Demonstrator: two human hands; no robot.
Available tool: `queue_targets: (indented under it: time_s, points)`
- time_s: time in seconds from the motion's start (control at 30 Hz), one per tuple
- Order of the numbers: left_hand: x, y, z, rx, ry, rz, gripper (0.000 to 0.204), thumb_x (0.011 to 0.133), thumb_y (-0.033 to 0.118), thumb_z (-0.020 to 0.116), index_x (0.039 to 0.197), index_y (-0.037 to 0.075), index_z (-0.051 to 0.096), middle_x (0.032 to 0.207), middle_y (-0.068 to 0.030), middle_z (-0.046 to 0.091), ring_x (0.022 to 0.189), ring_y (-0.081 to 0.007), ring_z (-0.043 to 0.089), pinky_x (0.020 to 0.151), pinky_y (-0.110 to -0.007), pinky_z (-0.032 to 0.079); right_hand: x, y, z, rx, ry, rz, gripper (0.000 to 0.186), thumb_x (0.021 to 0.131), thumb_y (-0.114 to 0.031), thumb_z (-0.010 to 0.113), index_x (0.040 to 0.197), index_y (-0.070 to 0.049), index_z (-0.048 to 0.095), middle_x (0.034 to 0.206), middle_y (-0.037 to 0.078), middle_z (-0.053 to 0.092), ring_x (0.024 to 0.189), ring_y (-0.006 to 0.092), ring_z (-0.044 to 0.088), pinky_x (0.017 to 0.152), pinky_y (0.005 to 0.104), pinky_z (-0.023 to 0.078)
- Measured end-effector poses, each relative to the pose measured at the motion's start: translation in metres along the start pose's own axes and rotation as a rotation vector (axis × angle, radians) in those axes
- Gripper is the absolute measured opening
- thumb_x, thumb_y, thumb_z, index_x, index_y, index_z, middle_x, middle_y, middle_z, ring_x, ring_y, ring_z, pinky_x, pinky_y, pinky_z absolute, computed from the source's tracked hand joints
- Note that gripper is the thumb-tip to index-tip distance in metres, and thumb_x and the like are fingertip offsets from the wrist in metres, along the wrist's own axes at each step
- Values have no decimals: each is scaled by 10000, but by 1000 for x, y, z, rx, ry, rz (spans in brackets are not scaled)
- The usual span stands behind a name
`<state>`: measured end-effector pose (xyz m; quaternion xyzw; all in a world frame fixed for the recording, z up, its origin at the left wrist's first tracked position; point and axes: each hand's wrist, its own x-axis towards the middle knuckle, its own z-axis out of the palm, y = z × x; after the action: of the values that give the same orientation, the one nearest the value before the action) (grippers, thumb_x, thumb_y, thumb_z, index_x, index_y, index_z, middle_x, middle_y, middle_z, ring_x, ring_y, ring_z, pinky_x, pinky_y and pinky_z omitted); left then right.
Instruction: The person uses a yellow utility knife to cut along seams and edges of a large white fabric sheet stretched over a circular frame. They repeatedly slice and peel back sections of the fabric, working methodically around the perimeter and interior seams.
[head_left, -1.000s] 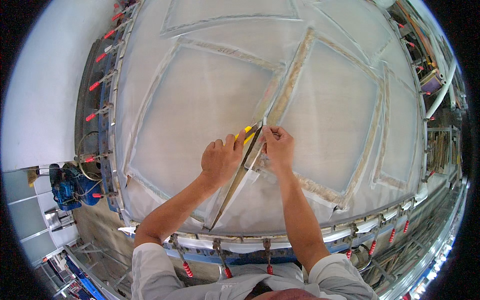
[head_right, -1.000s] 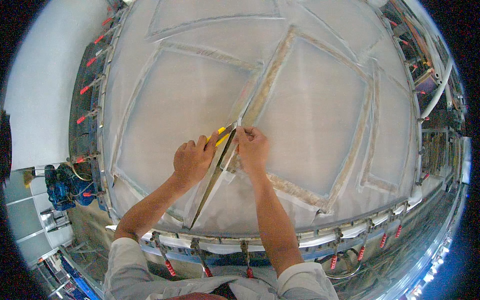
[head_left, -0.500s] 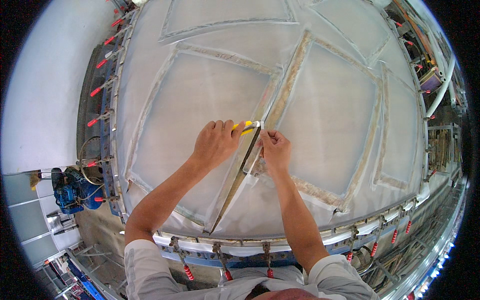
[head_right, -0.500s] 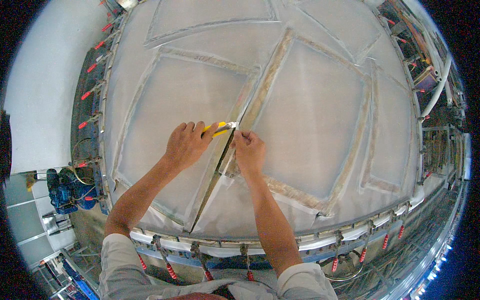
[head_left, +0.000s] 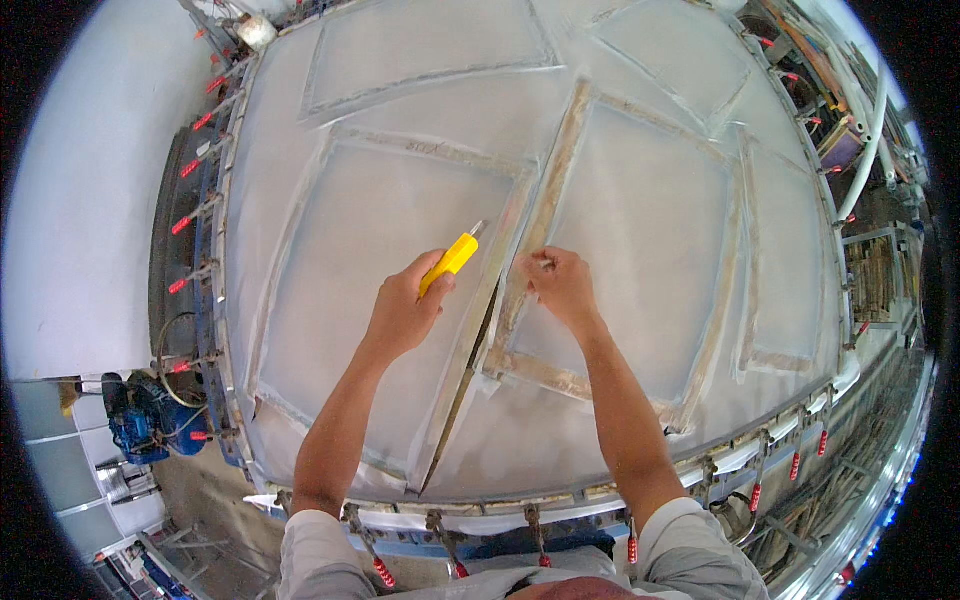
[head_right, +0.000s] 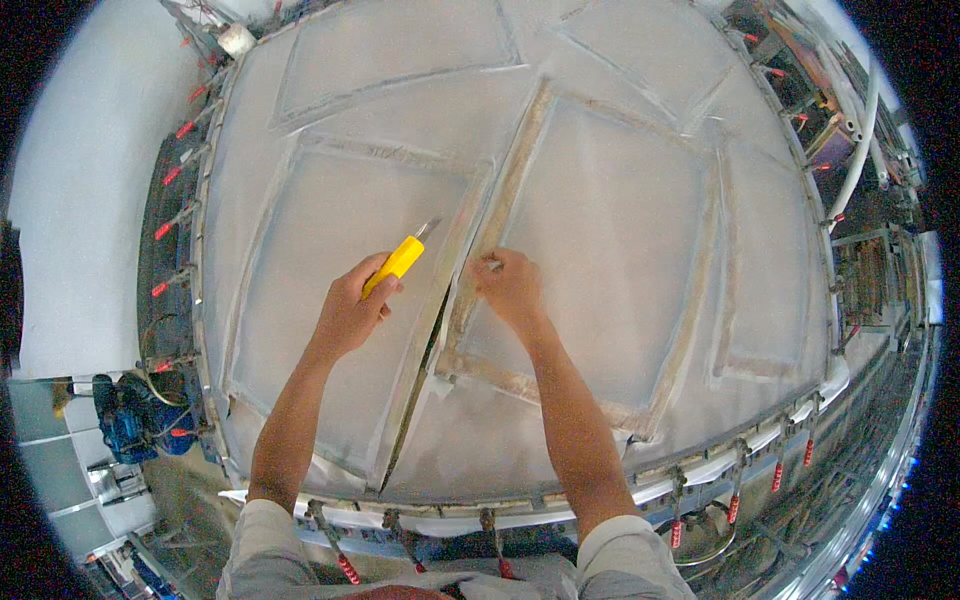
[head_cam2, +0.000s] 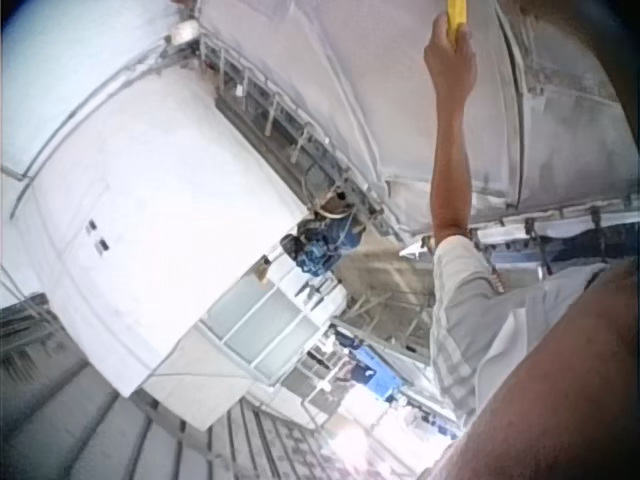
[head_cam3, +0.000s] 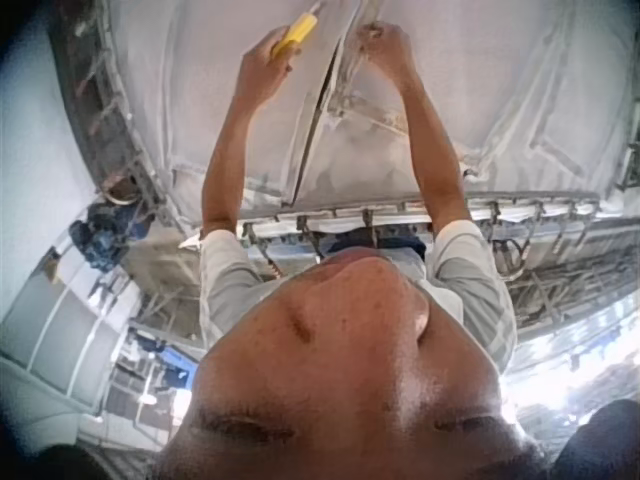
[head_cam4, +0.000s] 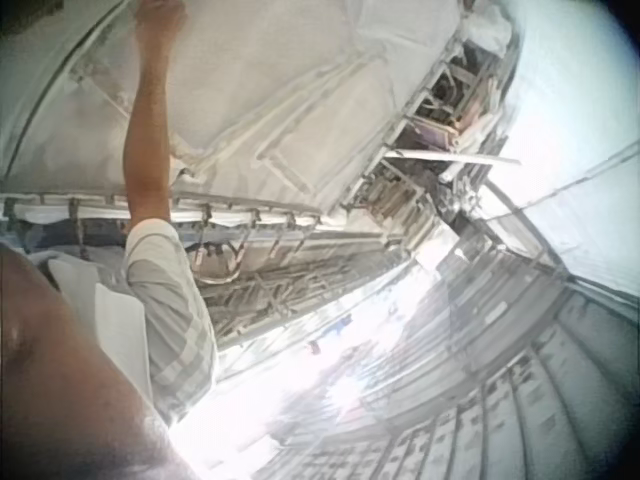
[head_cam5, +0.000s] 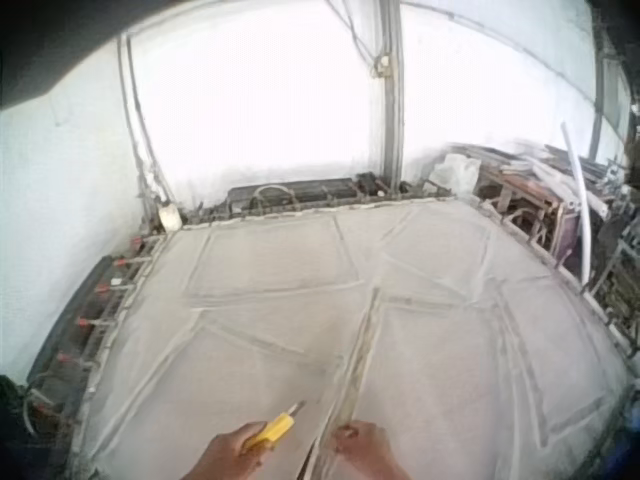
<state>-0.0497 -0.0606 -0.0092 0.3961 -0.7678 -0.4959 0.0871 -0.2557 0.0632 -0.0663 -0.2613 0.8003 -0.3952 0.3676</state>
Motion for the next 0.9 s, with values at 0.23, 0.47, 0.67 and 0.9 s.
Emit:
queue_targets:
  time_s: [0.23, 0.47, 0.67, 0.9]
  points:
    - [52, 20, 16, -293, 45, -68, 331, 1059, 250, 547, 1292, 23, 608, 882, -75, 694, 524, -98, 595, 492, -265, 494, 118, 2, -39, -456, 346, -455, 280, 977, -316, 599, 1013, -91, 761, 1081, 203, 693, 1039, 384, 669, 881, 491, 543]
    - [60, 9, 30, -322, 49, -72, 379, 1051, 307, 572, 1326, 47, 600, 897, -42, 688, 525, -76, 583, 478, -242, 478, 213, -41, -67, -1262, 326, -461, 328, 1000, -349, 552, 1110, -130, 771, 1152, 125, 682, 1187, 330, 608, 958, 501, 509]
    - [67, 10, 39, -210, 75, -74, 400, 1050, 320, 573, 1316, 24, 605, 868, -57, 691, 528, -85, 590, 496, -250, 495, 235, -40, -55, -699, 168, -149, 529, 906, -543, 580, 1018, -64, 772, 1242, 174, 685, 1234, 359, 608, 1035, 541, 450]
    - [92, 12, 55, 91, 97, 118, 400, 1053, 302, 557, 1321, 9, 611, 835, -87, 694, 548, -141, 630, 535, -303, 518, 209, -19, -61, -292, 86, -158, 424, 795, -447, 753, 979, -65, 764, 932, 173, 765, 952, 340, 741, 924, 467, 560]
